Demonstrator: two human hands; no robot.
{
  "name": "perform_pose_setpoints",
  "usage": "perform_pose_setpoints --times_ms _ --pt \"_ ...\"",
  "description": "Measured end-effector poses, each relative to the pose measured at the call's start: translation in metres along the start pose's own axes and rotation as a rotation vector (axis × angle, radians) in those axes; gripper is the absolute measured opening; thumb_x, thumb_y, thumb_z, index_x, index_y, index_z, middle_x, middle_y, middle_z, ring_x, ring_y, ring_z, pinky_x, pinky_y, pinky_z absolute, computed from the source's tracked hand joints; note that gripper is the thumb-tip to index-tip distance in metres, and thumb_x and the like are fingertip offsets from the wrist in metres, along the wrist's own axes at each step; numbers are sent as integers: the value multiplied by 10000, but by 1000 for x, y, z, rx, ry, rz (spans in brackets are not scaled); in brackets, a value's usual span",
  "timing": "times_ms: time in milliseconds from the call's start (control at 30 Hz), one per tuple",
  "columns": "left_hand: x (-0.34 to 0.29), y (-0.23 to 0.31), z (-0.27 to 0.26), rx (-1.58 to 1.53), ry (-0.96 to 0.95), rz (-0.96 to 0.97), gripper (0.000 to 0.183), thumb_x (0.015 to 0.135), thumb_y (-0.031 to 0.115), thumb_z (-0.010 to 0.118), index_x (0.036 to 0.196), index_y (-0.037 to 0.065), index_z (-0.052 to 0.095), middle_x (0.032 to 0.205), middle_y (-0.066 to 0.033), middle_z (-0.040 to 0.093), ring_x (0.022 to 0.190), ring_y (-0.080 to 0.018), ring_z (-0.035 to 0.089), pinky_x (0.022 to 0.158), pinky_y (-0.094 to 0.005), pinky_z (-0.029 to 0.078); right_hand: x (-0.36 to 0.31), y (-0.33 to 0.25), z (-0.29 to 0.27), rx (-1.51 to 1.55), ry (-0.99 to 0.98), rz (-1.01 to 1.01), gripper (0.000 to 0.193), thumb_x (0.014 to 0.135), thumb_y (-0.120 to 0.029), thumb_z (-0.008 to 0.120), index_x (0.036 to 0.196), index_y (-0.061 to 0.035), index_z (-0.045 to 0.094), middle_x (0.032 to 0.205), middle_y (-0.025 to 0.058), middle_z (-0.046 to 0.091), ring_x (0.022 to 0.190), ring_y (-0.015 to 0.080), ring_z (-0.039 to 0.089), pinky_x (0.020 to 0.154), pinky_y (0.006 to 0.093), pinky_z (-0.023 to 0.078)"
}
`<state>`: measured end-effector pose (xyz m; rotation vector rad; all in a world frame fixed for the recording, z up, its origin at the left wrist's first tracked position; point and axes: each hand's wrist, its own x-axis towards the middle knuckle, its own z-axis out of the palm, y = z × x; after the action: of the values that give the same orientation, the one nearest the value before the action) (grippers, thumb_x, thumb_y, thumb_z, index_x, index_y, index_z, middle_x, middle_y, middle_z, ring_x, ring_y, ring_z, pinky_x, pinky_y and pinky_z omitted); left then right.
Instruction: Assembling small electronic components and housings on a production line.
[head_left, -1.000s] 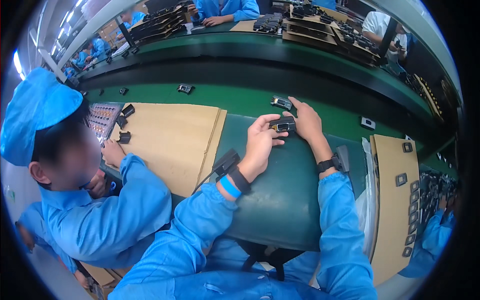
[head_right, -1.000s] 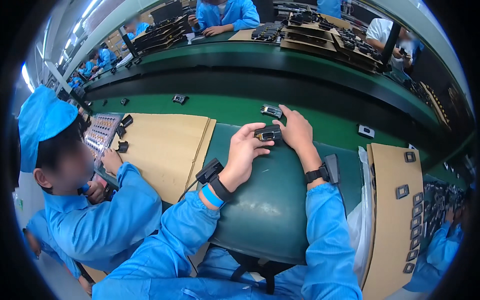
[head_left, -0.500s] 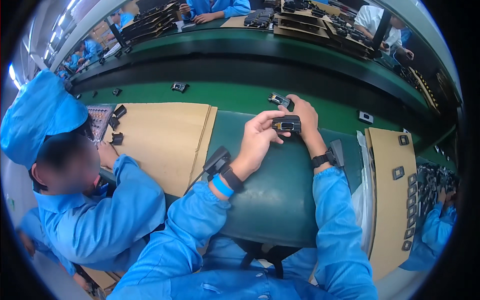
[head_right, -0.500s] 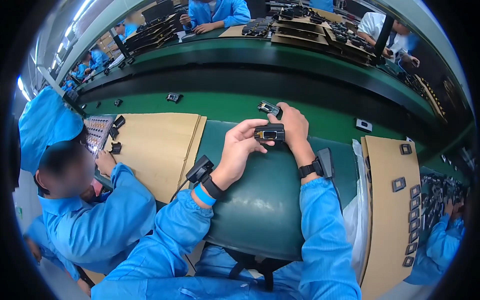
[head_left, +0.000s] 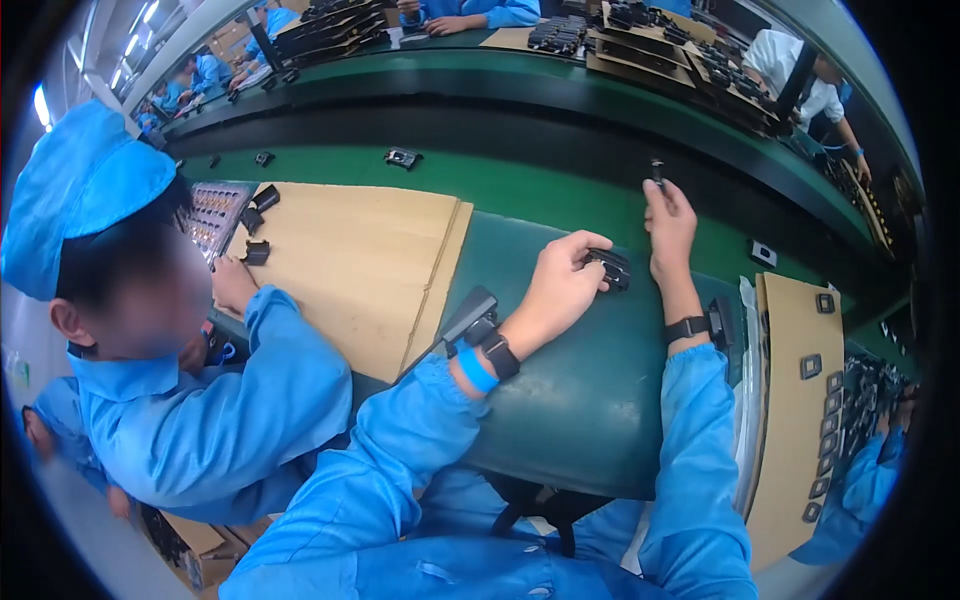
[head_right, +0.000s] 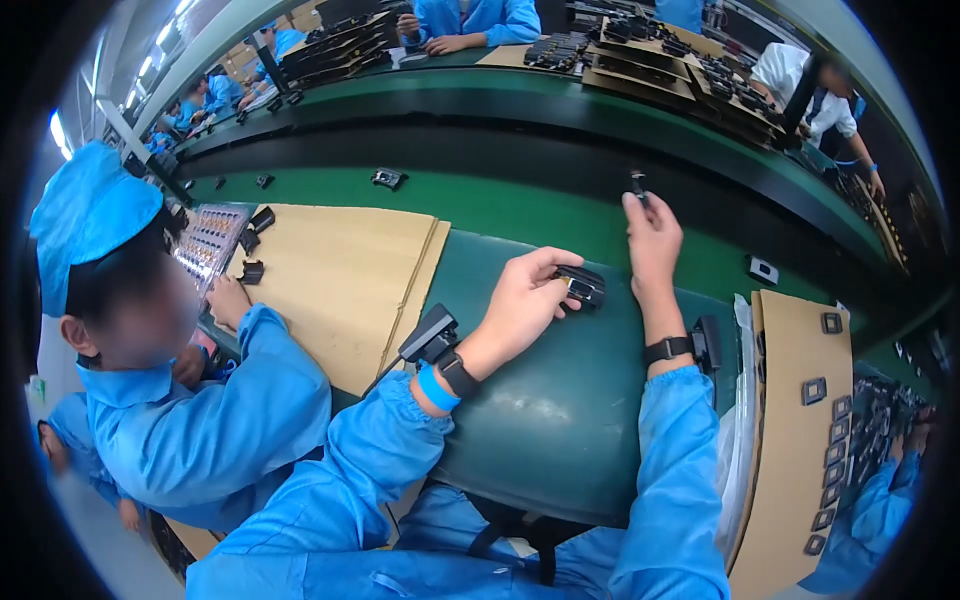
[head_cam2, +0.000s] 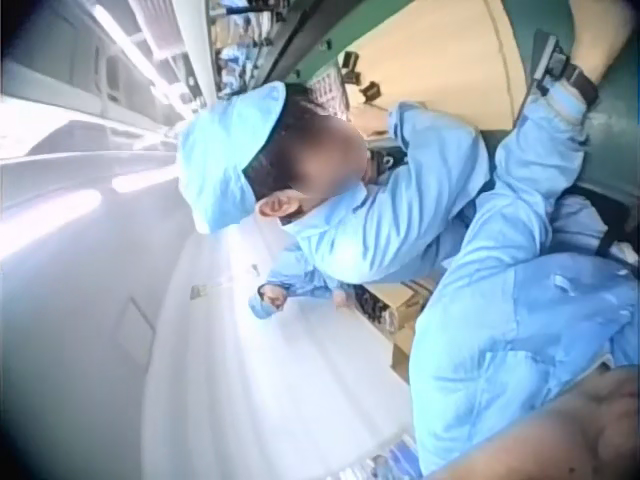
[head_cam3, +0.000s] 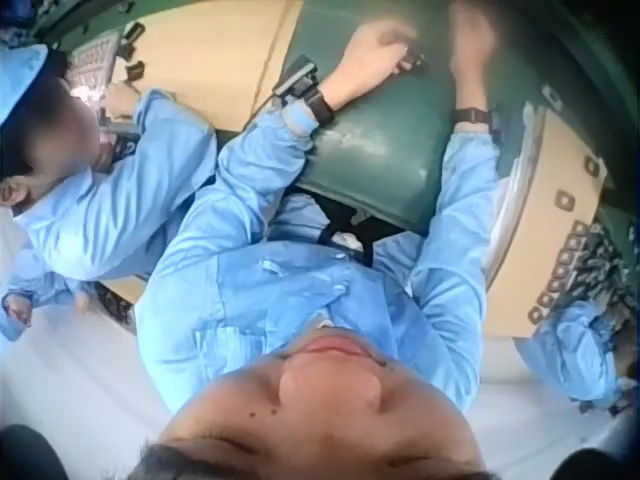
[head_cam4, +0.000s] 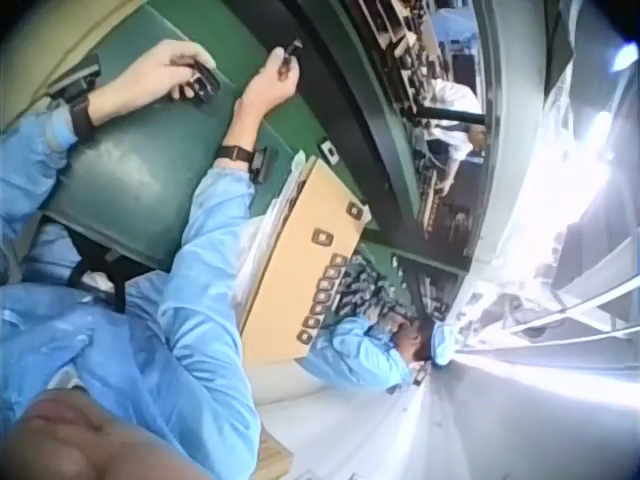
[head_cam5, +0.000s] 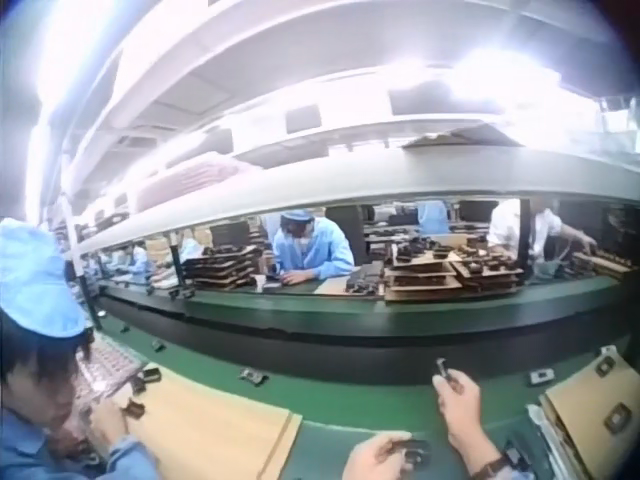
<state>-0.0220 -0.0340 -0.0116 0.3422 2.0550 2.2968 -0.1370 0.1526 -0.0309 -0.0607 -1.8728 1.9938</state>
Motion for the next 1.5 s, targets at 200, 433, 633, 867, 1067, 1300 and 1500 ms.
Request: perform_pose_setpoints --times_ms 200,433,633,867,1067,1300,1500 --pt "-1 9 -4 211 -113 -135 326 1006 180 565 1183 -64 690 932 -126 749 744 -154 740 630 -278 572 -40 -23 -37 65 6 -26 387 1008 -158 749 1321 41 641 850 -35 599 676 32 503 583 201 388" --pt "-22 43 2 1034 92 196 421 982 428 669 985 22 780 730 -236 706 736 -447 712 685 -515 589 -100 -43 -74 -129 -23 43 402 986 -114 765 1333 43 637 898 -28 645 720 15 539 616 194 418" --pt "-71 77 -12 911 170 313 204 985 217 709 1049 29 754 646 -178 663 567 -311 669 551 -410 500 -105 -41 -80 -169 -75 45 390 971 -100 776 1307 46 643 857 -37 614 712 10 536 610 187 411" --pt "-177 28 -51 873 380 96 138 954 56 718 1072 -13 737 615 -108 580 509 -176 536 515 -332 421 -102 -38 -77 -182 -125 59 400 955 -119 795 1285 56 654 842 -36 612 705 16 540 616 184 412" --pt "-203 -6 -55 1060 484 343 262 894 -32 719 1150 12 750 678 -90 545 588 -229 527 564 -368 421 -102 -38 -77 -208 -143 60 397 953 -119 798 1281 55 657 829 -37 611 702 15 532 615 186 406" --pt "-203 1 -50 1130 460 362 272 865 -30 689 1131 -10 739 899 -143 670 834 -330 620 760 -424 500 -107 -40 -77 -238 -147 82 400 956 -114 795 1293 51 656 813 -47 594 696 11 520 613 187 397" --pt "-196 2 -51 1186 479 290 417 855 49 685 1265 -25 676 1251 -190 654 1089 -391 598 977 -489 473 -107 -43 -77 -237 -136 91 384 961 -119 791 1286 42 666 808 -65 585 680 5 491 594 188 363"
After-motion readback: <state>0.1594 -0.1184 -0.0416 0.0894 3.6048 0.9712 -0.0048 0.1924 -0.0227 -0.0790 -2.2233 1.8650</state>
